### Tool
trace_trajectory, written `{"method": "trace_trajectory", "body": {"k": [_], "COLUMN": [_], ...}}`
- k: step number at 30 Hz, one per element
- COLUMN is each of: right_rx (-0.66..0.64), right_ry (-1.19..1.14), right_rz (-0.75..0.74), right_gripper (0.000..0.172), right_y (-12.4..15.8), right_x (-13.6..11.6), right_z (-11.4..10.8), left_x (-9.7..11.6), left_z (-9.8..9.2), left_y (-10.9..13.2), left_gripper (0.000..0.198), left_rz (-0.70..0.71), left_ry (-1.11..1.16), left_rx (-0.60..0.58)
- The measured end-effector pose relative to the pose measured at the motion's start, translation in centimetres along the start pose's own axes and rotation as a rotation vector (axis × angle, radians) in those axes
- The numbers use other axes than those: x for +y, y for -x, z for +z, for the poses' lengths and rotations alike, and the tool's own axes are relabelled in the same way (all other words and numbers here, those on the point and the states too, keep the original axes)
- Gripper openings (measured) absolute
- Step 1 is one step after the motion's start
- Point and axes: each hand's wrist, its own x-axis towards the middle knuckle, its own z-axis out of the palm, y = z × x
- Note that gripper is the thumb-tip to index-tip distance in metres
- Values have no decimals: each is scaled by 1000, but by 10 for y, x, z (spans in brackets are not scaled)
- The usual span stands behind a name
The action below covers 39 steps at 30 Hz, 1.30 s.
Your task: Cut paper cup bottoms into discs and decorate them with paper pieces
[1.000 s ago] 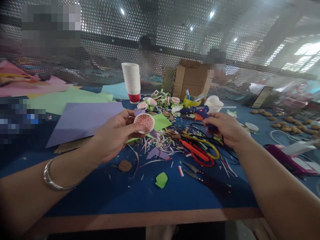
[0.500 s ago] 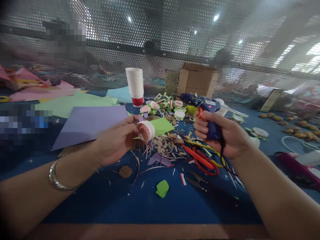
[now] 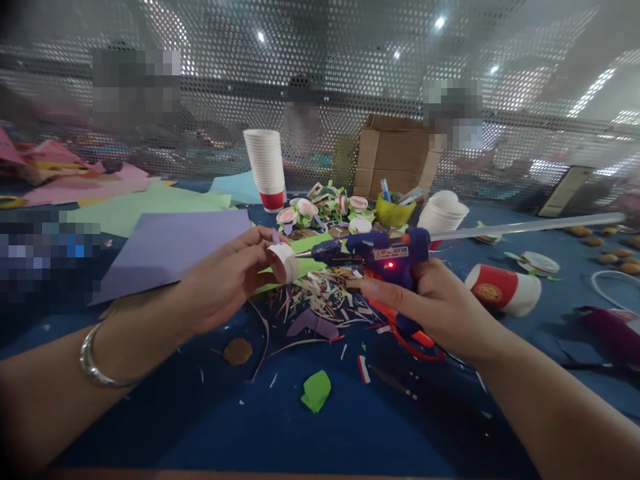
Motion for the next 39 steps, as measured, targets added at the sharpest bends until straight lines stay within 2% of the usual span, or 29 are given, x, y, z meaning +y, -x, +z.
{"method": "trace_trajectory", "body": {"k": [4,12,24,39], "right_rx": [16,46,61,21], "right_ry": [185,353,455,434], "right_rz": [-130,-245,-200,-217], "right_gripper": [22,28,38,31], "right_y": [0,-1,0,0], "right_x": [-3,-3,2,2], "right_z": [0,1,-1,-2], "left_x": [-2,-5,-4,-2], "left_z": [1,2,1,2], "left_y": [-1,-2,-2,-2], "left_gripper": [10,10,11,14], "left_rz": [2,16,18,41], "left_ry": [-47,-91,-102,-117], "left_rx": [-25,-68,-68,-72]}}
